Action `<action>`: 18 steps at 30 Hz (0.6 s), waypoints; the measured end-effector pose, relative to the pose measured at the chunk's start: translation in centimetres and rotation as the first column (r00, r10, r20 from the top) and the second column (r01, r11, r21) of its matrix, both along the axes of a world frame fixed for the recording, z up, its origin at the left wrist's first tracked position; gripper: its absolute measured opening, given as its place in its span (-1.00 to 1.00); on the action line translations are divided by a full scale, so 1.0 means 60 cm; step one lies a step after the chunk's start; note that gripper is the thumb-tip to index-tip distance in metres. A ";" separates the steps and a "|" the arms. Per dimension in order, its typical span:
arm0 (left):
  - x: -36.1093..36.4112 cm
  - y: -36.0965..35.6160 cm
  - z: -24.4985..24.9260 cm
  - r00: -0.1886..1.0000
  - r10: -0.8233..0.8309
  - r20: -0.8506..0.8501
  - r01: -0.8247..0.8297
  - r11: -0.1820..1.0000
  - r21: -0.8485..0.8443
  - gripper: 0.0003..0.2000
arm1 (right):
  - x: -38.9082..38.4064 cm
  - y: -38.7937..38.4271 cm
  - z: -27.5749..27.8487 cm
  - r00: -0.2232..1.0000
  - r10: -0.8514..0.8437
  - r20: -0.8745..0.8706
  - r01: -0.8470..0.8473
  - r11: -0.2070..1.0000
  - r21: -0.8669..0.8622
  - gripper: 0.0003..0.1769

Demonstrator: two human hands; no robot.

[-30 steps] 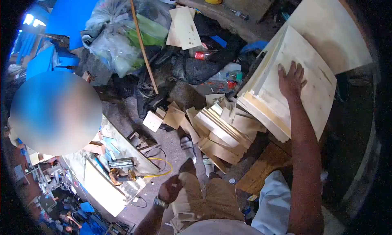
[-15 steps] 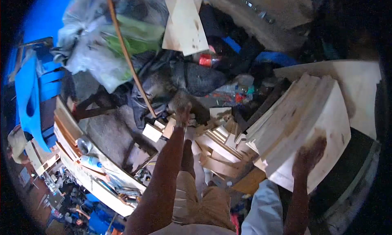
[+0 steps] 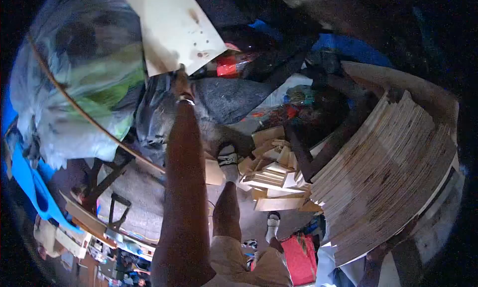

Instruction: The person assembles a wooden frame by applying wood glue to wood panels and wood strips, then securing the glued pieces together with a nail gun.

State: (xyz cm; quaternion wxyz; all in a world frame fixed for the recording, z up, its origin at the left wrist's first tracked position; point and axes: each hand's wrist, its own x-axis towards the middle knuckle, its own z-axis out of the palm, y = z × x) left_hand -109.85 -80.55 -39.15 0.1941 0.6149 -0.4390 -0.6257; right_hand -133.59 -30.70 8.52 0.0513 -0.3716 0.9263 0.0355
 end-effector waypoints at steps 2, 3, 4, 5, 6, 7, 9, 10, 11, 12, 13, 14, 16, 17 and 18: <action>-0.022 -0.028 -0.016 0.972 0.118 -0.202 -0.115 0.993 0.028 -0.35 | -0.003 -0.004 0.002 1.000 -0.018 0.006 0.018 1.000 0.005 -0.08; -0.051 -0.055 0.012 0.889 0.352 -0.292 -0.267 0.918 0.293 -0.36 | -0.001 -0.005 0.002 1.000 -0.020 0.011 0.020 1.000 0.000 -0.08; -0.059 -0.074 0.024 0.758 0.578 -0.301 -0.361 0.757 0.544 -0.38 | -0.001 -0.004 0.004 0.999 -0.030 0.017 0.030 1.000 0.005 -0.07; -0.057 -0.070 0.033 0.788 0.505 -0.351 -0.328 0.828 0.455 -0.37 | -0.002 -0.005 0.007 0.999 -0.034 0.020 0.034 0.999 0.003 -0.07; -0.058 -0.059 0.033 0.811 0.426 -0.401 -0.290 0.888 0.358 -0.37 | -0.004 -0.005 0.012 0.999 -0.038 0.020 0.038 0.999 -0.002 -0.06; -0.075 -0.050 0.052 0.827 0.339 -0.449 -0.246 0.936 0.253 -0.36 | -0.003 -0.008 0.014 0.999 -0.039 0.021 0.039 0.999 -0.011 -0.06; -0.106 -0.028 0.093 0.721 0.424 -0.548 -0.247 0.896 0.369 -0.51 | -0.003 -0.008 0.018 0.999 -0.046 0.024 0.047 0.999 -0.022 -0.05; -0.120 -0.016 0.108 0.722 0.409 -0.558 -0.228 0.902 0.365 -0.50 | -0.008 -0.007 0.024 0.999 -0.044 0.023 0.045 0.999 -0.026 -0.05; -0.137 -0.007 0.122 0.721 0.392 -0.571 -0.205 0.908 0.364 -0.49 | -0.008 -0.005 0.029 0.999 -0.046 0.020 0.047 0.999 -0.028 -0.04; -0.152 -0.001 0.131 0.766 0.374 -0.523 -0.214 0.915 0.340 -0.49 | -0.004 -0.005 0.032 0.999 -0.043 0.019 0.044 0.998 -0.039 -0.04; -0.164 0.007 0.142 0.758 0.372 -0.536 -0.221 0.920 0.324 -0.51 | -0.005 -0.003 0.037 0.999 -0.044 0.018 0.045 0.998 -0.043 -0.04; -0.171 0.021 0.153 0.754 0.368 -0.544 -0.227 0.923 0.310 -0.52 | -0.003 -0.002 0.042 0.999 -0.049 0.016 0.050 0.998 -0.048 -0.03; -0.184 0.041 0.185 0.764 0.425 -0.485 -0.293 0.899 0.326 -0.53 | 0.000 0.001 0.053 0.998 -0.056 0.019 0.057 0.997 -0.058 -0.02; -0.179 0.060 0.210 0.749 0.411 -0.520 -0.299 0.910 0.288 -0.54 | 0.001 0.005 0.059 0.998 -0.063 0.021 0.064 0.996 -0.066 -0.02; -0.162 0.090 0.245 0.730 0.397 -0.557 -0.307 0.918 0.251 -0.54 | 0.003 0.006 0.065 0.997 -0.067 0.022 0.069 0.995 -0.076 -0.02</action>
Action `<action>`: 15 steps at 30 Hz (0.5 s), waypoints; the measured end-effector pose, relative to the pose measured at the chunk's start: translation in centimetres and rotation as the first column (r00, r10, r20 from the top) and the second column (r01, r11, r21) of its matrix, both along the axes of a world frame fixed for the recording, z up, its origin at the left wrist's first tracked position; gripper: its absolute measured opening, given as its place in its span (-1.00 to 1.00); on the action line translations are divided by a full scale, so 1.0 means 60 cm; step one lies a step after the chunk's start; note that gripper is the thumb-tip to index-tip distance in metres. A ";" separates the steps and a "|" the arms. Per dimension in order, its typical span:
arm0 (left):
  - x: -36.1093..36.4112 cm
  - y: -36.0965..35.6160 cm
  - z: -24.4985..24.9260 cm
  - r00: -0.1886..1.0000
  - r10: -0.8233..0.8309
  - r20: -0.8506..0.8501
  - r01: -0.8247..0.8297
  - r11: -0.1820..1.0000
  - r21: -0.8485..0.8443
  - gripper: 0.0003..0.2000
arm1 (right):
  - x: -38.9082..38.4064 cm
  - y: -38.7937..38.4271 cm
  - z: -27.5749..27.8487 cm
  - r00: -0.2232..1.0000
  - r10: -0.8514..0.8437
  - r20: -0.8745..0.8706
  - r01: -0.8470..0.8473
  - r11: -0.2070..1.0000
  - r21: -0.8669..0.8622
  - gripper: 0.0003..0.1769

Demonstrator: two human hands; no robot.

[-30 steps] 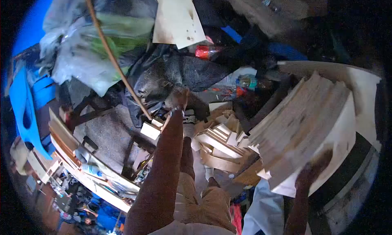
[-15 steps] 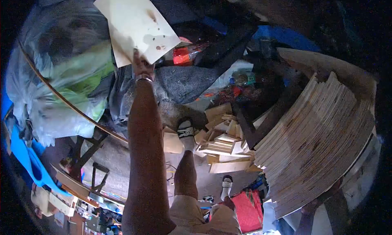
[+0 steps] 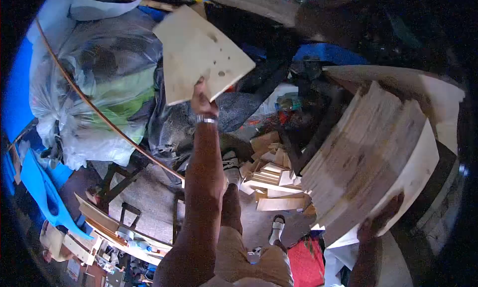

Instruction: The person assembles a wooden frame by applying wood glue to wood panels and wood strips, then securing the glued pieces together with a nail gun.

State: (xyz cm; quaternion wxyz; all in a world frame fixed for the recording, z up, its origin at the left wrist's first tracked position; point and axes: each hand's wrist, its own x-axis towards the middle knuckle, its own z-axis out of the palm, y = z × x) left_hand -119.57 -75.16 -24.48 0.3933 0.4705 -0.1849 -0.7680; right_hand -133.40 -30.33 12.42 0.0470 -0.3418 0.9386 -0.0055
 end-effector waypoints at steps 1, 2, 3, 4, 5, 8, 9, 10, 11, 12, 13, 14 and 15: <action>0.022 0.031 0.036 1.000 0.016 -0.024 -0.017 0.999 -0.048 -0.54 | 0.002 0.004 0.006 1.000 -0.004 -0.005 0.004 1.000 -0.005 -0.01; 0.048 0.057 0.070 1.000 -0.026 0.017 0.026 0.999 0.038 -0.55 | 0.005 0.007 0.011 1.000 -0.014 -0.009 0.014 1.000 -0.012 -0.01; 0.080 0.085 0.100 0.996 -0.070 0.052 0.063 0.990 0.125 -0.57 | 0.005 0.014 0.014 1.000 -0.013 -0.024 0.013 1.000 0.003 0.00; 0.116 0.115 0.130 0.989 -0.125 0.081 0.112 0.982 0.151 -0.57 | 0.006 0.026 0.013 0.999 -0.009 -0.040 0.010 1.000 0.020 0.01; 0.157 0.146 0.152 0.978 -0.178 0.106 0.157 0.972 0.176 -0.58 | 0.004 0.039 0.010 0.998 -0.003 -0.059 0.005 0.999 0.035 0.02; 0.323 0.283 0.167 0.915 -0.192 0.355 0.203 0.979 0.008 -0.62 | 0.004 0.034 0.015 0.994 0.017 -0.112 -0.009 0.998 0.066 -0.02; 0.359 0.319 0.200 0.988 -0.021 0.153 -0.029 0.947 0.319 -0.63 | 0.006 0.029 0.023 0.991 0.038 -0.130 -0.042 0.999 -0.025 -0.05; 0.399 0.355 0.223 0.974 -0.095 0.208 0.010 0.927 0.375 -0.64 | 0.007 0.029 0.027 0.990 0.041 -0.137 -0.048 0.998 -0.045 -0.05; 0.443 0.396 0.237 0.952 -0.168 0.254 0.044 0.901 0.431 -0.65 | 0.008 0.033 0.030 0.988 0.046 -0.149 -0.056 0.996 -0.066 -0.04; 0.504 0.457 0.226 0.903 -0.257 0.344 0.116 0.918 0.380 -0.66 | 0.008 0.037 0.031 0.986 0.055 -0.157 -0.069 0.994 -0.085 -0.04; 0.559 0.518 0.227 0.831 -0.337 0.443 0.186 0.918 0.350 -0.66 | 0.013 0.044 0.031 0.982 0.036 -0.187 -0.046 0.998 -0.050 -0.04; 0.511 0.542 0.385 0.965 -0.030 0.259 -0.088 0.897 0.433 -0.70 | 0.018 0.050 0.023 0.979 -0.018 -0.202 0.021 1.000 0.013 -0.03; 0.528 0.581 0.449 0.902 -0.184 0.391 0.100 0.969 0.226 -0.72 | 0.019 0.054 0.030 0.980 0.007 -0.199 -0.020 0.998 -0.063 -0.02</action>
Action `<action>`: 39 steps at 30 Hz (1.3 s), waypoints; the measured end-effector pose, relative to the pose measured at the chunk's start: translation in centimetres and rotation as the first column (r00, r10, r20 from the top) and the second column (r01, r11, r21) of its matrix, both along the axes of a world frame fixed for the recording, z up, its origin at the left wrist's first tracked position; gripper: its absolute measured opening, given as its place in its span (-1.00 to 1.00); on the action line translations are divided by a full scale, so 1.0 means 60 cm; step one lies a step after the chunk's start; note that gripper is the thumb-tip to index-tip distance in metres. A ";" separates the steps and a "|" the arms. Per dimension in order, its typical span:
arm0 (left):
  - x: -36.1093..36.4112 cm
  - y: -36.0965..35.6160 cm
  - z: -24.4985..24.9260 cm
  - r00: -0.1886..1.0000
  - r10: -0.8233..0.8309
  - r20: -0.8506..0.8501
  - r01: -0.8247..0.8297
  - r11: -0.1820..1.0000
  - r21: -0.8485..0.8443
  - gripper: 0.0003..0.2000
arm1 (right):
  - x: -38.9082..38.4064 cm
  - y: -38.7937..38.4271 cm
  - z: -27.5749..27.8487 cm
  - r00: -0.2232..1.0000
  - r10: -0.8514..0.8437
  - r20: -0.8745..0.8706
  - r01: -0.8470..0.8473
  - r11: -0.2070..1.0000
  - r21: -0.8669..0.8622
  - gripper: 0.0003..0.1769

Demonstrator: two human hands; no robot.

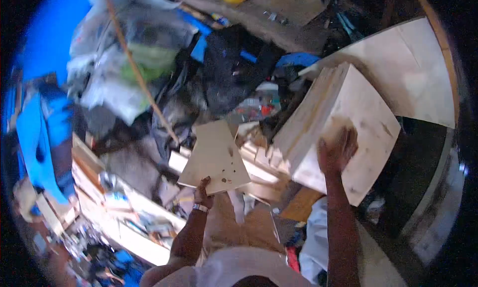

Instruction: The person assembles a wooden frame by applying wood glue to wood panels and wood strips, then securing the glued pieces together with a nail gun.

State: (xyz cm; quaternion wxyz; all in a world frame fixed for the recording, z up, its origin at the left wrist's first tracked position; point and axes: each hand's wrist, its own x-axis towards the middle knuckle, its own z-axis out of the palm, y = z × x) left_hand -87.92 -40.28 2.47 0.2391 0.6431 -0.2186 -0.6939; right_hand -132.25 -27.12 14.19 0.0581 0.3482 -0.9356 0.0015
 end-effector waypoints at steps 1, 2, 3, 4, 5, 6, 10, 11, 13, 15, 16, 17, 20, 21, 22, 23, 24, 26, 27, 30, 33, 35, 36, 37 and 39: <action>0.023 0.047 0.044 0.966 -0.215 0.144 0.241 0.950 -0.198 -0.73 | 0.007 0.001 -0.002 0.999 -0.013 -0.042 0.014 1.000 0.009 -0.05; 0.059 0.105 0.081 0.862 -0.384 0.331 0.487 0.810 -0.328 -0.74 | 0.006 0.009 -0.015 0.996 -0.017 -0.087 0.020 0.999 0.040 -0.07; 0.094 0.168 0.118 0.895 -0.361 0.261 0.429 0.856 -0.289 -0.75 | 0.007 0.014 -0.019 0.995 -0.035 -0.092 0.040 0.998 0.052 -0.08; 0.128 0.232 0.155 0.925 -0.328 0.194 0.369 0.897 -0.244 -0.75 | 0.012 0.007 -0.018 0.993 -0.047 -0.109 0.049 0.999 0.024 -0.09; 0.137 0.273 0.171 0.993 0.000 -0.117 -0.001 1.000 -0.006 -0.76 | 0.006 0.017 -0.026 0.994 -0.043 -0.102 0.037 0.998 -0.054 -0.08; 0.155 0.314 0.182 0.870 0.374 -0.322 -0.270 0.906 0.325 -0.76 | 0.009 0.024 -0.029 0.993 -0.058 -0.101 0.053 0.997 -0.050 -0.08; 0.221 0.478 0.185 0.884 0.293 -0.365 -0.191 0.938 0.289 -0.49 | 0.002 0.024 -0.037 0.994 -0.097 -0.054 0.097 0.995 -0.013 -0.05; 0.228 0.509 0.201 0.893 0.327 -0.311 -0.224 0.919 0.324 -0.47 | -0.018 0.022 -0.065 0.991 -0.082 -0.109 0.082 0.997 -0.008 -0.02; 0.251 0.573 0.227 0.908 0.363 -0.209 -0.270 0.889 0.370 -0.41 | -0.032 0.033 -0.058 0.989 -0.045 -0.142 0.046 0.999 0.002 -0.07; 0.298 0.624 0.235 0.909 0.325 -0.260 -0.248 0.925 0.289 -0.39 | -0.073 0.057 -0.039 0.986 0.166 -0.002 -0.165 0.978 0.130 -0.17; 0.317 0.649 0.242 0.909 0.302 -0.287 -0.231 0.939 0.256 -0.38 | -0.154 0.090 -0.071 0.927 0.376 0.011 -0.370 0.907 0.202 -0.27; 0.319 0.648 0.229 0.937 0.237 -0.255 -0.174 0.954 0.245 -0.38 | -0.131 0.091 -0.073 0.832 0.542 0.119 -0.553 0.828 0.099 -0.37; 0.378 0.684 0.253 0.968 0.184 -0.173 -0.157 0.974 0.162 -0.38 | 0.101 0.137 -0.022 0.703 0.391 0.594 -0.391 0.910 -0.137 -0.41; 0.389 0.693 0.254 0.963 0.185 -0.193 -0.160 0.977 0.140 -0.39 | 0.192 0.185 -0.005 0.603 0.306 0.737 -0.260 0.948 -0.182 -0.35; 0.402 0.705 0.254 0.960 0.172 -0.221 -0.148 0.981 0.123 -0.39 | 0.293 0.263 0.004 0.381 0.212 0.900 -0.125 0.976 -0.177 -0.30; 0.416 0.715 0.260 0.951 0.177 -0.252 -0.146 0.980 0.136 -0.40 | 0.395 0.347 0.011 0.046 0.083 0.995 0.035 0.996 -0.085 -0.24; 0.432 0.716 0.271 0.940 0.171 -0.296 -0.130 0.980 0.153 -0.41 | 0.494 0.410 0.015 -0.274 -0.049 0.960 0.160 0.982 0.096 -0.19; 0.470 0.731 0.277 0.925 0.121 -0.361 -0.081 0.989 0.125 -0.44 | 0.678 0.486 0.034 -0.484 -0.246 0.840 0.374 0.809 0.453 -0.13; 0.487 0.741 0.279 0.925 0.081 -0.371 -0.054 0.995 0.082 -0.46 | 0.710 0.531 -0.005 -0.524 -0.183 0.832 0.351 0.843 0.407 -0.13; 0.535 0.793 0.275 0.903 0.018 -0.430 -0.034 0.999 -0.030 -0.43 | 0.874 0.510 0.034 -0.273 0.078 0.959 0.380 0.925 0.033 -0.18; 0.592 0.826 0.270 0.869 -0.021 -0.495 -0.066 0.985 -0.157 -0.34 | 0.937 0.487 0.023 -0.070 0.163 0.984 0.352 0.927 -0.129 -0.27; 0.644 0.846 0.282 0.871 0.065 -0.487 -0.194 0.956 -0.219 -0.33 | 1.000 0.473 0.030 -0.001 0.150 0.989 0.292 0.946 -0.143 -0.32; 0.680 0.852 0.290 0.869 0.099 -0.485 -0.246 0.936 -0.251 -0.32 | 1.038 0.464 0.042 0.062 0.113 0.992 0.178 0.976 -0.122 -0.35; 0.724 0.856 0.299 0.865 0.112 -0.489 -0.254 0.938 -0.234 -0.35 | 1.082 0.452 0.055 0.130 0.084 0.988 0.057 0.994 -0.092 -0.38; 0.813 0.864 0.311 0.847 0.191 -0.496 -0.322 0.927 -0.194 -0.41 | 1.216 0.429 0.061 0.348 0.015 0.937 0.142 0.987 -0.069 -0.34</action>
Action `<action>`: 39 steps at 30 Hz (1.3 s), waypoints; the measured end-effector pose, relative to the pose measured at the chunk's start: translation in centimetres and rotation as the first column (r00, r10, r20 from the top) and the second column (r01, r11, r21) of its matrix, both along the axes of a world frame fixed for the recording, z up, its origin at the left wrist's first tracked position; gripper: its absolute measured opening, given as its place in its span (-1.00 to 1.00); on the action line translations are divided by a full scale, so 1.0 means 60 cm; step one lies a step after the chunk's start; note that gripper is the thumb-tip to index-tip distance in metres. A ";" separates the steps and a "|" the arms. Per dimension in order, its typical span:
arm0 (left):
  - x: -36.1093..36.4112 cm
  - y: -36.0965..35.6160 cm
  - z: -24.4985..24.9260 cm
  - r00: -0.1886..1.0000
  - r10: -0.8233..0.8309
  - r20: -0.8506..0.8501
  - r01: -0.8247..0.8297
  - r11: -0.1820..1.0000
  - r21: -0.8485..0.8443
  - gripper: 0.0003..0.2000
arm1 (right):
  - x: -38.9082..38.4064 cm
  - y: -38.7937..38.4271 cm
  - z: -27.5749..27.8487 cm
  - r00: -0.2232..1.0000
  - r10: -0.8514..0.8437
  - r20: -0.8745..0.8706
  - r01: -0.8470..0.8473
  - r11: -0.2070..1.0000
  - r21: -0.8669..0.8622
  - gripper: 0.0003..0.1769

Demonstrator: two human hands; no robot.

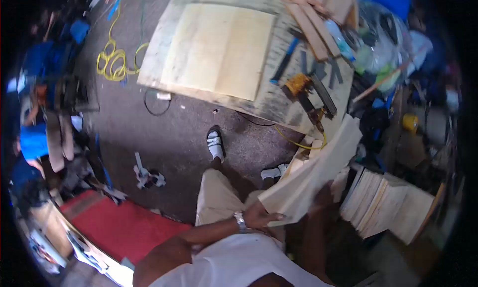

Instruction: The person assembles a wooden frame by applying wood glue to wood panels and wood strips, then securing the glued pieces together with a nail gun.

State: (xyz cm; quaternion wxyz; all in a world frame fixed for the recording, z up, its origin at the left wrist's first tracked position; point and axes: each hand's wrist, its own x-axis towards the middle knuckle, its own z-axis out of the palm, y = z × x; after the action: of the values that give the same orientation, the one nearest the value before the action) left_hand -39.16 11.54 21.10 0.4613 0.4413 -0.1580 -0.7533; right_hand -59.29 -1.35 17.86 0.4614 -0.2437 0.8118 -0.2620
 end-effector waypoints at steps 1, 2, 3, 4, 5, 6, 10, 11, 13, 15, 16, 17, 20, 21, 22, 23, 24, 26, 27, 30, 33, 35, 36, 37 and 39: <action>0.049 0.009 -0.005 0.999 0.034 -0.041 -0.036 0.998 -0.045 -0.44 | 0.055 -0.010 0.001 0.995 -0.020 -0.102 0.022 0.999 0.026 -0.32; 0.098 0.026 -0.015 0.999 0.043 0.016 -0.043 0.999 -0.003 -0.46 | 0.101 -0.020 -0.005 0.988 0.135 -0.073 -0.139 0.989 -0.052 -0.34; 0.148 0.048 -0.018 0.997 0.035 0.076 -0.038 0.998 0.048 -0.48 | 0.144 -0.017 -0.012 0.961 0.274 -0.045 -0.278 0.952 -0.128 -0.36; 0.204 0.060 -0.007 0.983 0.176 0.053 -0.183 0.965 0.186 -0.53 | 0.181 -0.008 -0.015 0.920 0.391 -0.024 -0.388 0.899 -0.204 -0.38; 0.266 0.065 0.001 0.952 0.302 0.044 -0.301 0.900 0.315 -0.57 | 0.211 -0.012 -0.009 0.929 0.368 0.024 -0.353 0.906 -0.232 -0.39; 0.332 0.073 0.008 0.938 0.270 0.218 -0.323 0.909 0.263 -0.62 | 0.244 -0.018 -0.002 0.935 0.346 0.073 -0.317 0.913 -0.258 -0.41; 0.553 0.099 -0.016 0.682 0.432 0.590 -0.528 0.849 -0.011 -0.73 | 0.223 -0.034 -0.036 0.894 0.441 -0.075 -0.443 0.849 -0.288 -0.44; 0.592 0.078 -0.014 0.635 0.528 0.565 -0.619 0.785 -0.038 -0.75 | 0.228 -0.039 -0.014 0.905 0.419 -0.070 -0.423 0.878 -0.224 -0.45; 0.646 0.008 -0.009 0.454 0.778 0.434 -0.834 0.542 -0.100 -0.81 | 0.204 -0.047 -0.013 0.878 0.450 -0.160 -0.474 0.863 -0.174 -0.45; 0.681 -0.054 -0.036 0.324 0.909 0.262 -0.928 0.359 -0.097 -0.80 | 0.162 -0.049 -0.064 0.784 0.524 -0.333 -0.595 0.787 -0.164 -0.45; 0.706 -0.091 -0.051 0.237 0.957 0.169 -0.962 0.256 -0.100 -0.80 | 0.163 -0.062 -0.081 0.730 0.542 -0.416 -0.641 0.754 -0.142 -0.44; 0.735 -0.138 -0.066 0.227 0.965 0.131 -0.967 0.240 -0.090 -0.80 | 0.165 -0.075 -0.096 0.670 0.552 -0.497 -0.681 0.723 -0.117 -0.43; 0.776 -0.236 -0.117 0.315 0.948 0.044 -0.949 0.315 0.005 -0.80 | 0.177 -0.079 -0.071 0.594 0.622 -0.509 -0.708 0.706 0.037 -0.40; 0.793 -0.279 -0.138 0.345 0.938 -0.028 -0.938 0.346 0.005 -0.81 | 0.174 -0.084 -0.065 0.589 0.615 -0.524 -0.700 0.712 0.049 -0.39; 0.798 -0.319 -0.141 0.364 0.928 -0.084 -0.931 0.364 -0.007 -0.82 | 0.190 -0.084 -0.051 0.575 0.615 -0.540 -0.698 0.713 0.067 -0.37; 0.809 -0.355 -0.133 0.376 0.916 -0.138 -0.926 0.376 -0.028 -0.82 | 0.202 -0.084 -0.050 0.608 0.603 -0.517 -0.684 0.728 0.045 -0.35; 0.823 -0.392 -0.132 0.399 0.916 -0.050 -0.917 0.399 -0.008 -0.82 | 0.215 -0.084 -0.049 0.639 0.590 -0.493 -0.668 0.744 0.024 -0.33; 0.846 -0.452 -0.148 0.466 0.873 0.142 -0.884 0.464 0.052 -0.80 | 0.257 -0.089 -0.023 0.579 0.634 -0.513 -0.607 0.755 0.247 -0.33; 0.871 -0.476 -0.176 0.530 0.840 0.119 -0.847 0.529 0.041 -0.79 | 0.274 -0.083 -0.009 0.556 0.653 -0.514 -0.552 0.753 0.359 -0.33; 0.938 -0.560 -0.251 0.708 0.703 0.062 -0.705 0.709 0.016 -0.77 | 0.273 -0.038 -0.037 0.747 0.507 -0.429 -0.419 0.861 0.288 -0.27; 1.022 -0.679 -0.274 0.803 0.584 0.118 -0.569 0.811 -0.139 -0.71 | 0.302 -0.022 -0.037 0.710 0.523 -0.472 -0.404 0.851 0.335 -0.28; 1.057 -0.750 -0.265 0.799 0.600 -0.038 -0.601 0.798 -0.045 -0.68 | 0.356 -0.032 -0.025 0.728 0.505 -0.464 -0.294 0.841 0.454 -0.30; 1.091 -0.787 -0.301 0.823 0.566 0.057 -0.545 0.813 -0.206 -0.45 | 0.361 -0.024 -0.034 0.742 0.487 -0.461 -0.298 0.855 0.424 -0.31; 1.124 -0.809 -0.325 0.828 0.540 0.150 -0.461 0.809 -0.366 -0.20 | 0.361 -0.015 -0.051 0.756 0.467 -0.458 -0.304 0.871 0.386 -0.31; 1.156 -0.808 -0.327 0.672 0.740 -0.042 -0.738 0.662 -0.132 -0.67 | 0.382 -0.020 -0.059 0.771 0.452 -0.449 -0.325 0.885 0.332 -0.34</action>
State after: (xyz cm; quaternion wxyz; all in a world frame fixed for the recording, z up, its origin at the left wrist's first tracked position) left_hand 30.18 -36.97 1.46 0.7549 0.4402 -0.0207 -0.4856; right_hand -36.37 -2.52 14.33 0.2975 -0.4118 0.8613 0.0126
